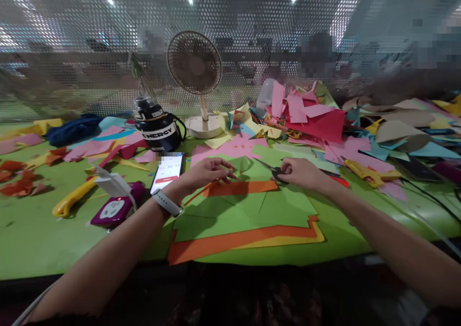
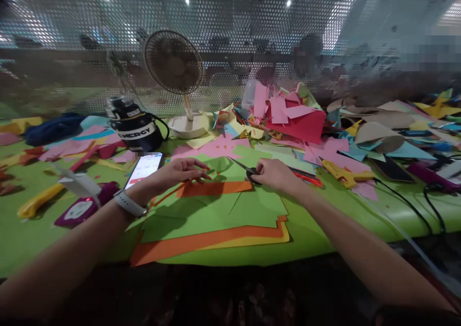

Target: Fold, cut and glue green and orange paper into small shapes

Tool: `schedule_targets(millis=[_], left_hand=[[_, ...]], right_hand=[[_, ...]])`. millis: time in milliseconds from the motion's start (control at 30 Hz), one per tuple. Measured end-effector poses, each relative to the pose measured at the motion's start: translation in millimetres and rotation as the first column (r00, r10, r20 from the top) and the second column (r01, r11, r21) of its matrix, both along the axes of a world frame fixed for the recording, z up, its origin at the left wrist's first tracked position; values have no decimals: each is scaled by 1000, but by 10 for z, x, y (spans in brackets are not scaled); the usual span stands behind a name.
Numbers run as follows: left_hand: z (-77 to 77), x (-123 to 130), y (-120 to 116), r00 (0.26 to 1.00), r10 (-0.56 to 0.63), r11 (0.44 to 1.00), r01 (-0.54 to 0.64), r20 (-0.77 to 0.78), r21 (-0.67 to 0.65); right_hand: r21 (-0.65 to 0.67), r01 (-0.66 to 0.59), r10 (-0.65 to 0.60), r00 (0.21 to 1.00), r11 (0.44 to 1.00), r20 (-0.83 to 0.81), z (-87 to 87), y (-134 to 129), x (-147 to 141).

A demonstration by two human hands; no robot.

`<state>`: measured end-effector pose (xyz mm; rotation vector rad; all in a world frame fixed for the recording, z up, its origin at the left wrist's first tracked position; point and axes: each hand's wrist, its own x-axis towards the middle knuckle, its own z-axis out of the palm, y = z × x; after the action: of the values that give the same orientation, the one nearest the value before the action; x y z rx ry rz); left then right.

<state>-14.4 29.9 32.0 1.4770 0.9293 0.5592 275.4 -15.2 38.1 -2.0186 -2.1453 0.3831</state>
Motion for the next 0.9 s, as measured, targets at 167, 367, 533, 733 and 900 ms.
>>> schedule_targets(millis=[167,367,533,733,900], left_hand=[[104,-6,-17,994,75,997,-73,75,-29],[135,50,12,929,295,954,-273,225,-127],[114,129,60,888,390,919,-359,242,-163],[194,81,199,863,450,884,-467,229,25],[189,10,490,748,647,619,-629,149,471]], right_hand=[[49,12,-16,997,999,71,2,-39,15],[68,17,-25,993,998,115,-18,-38,57],[50,9,-15,992,999,125,-33,-23,54],[34,-3,-2,990,999,144,4,-44,55],[31,14,-20,984,999,178,50,-55,33]])
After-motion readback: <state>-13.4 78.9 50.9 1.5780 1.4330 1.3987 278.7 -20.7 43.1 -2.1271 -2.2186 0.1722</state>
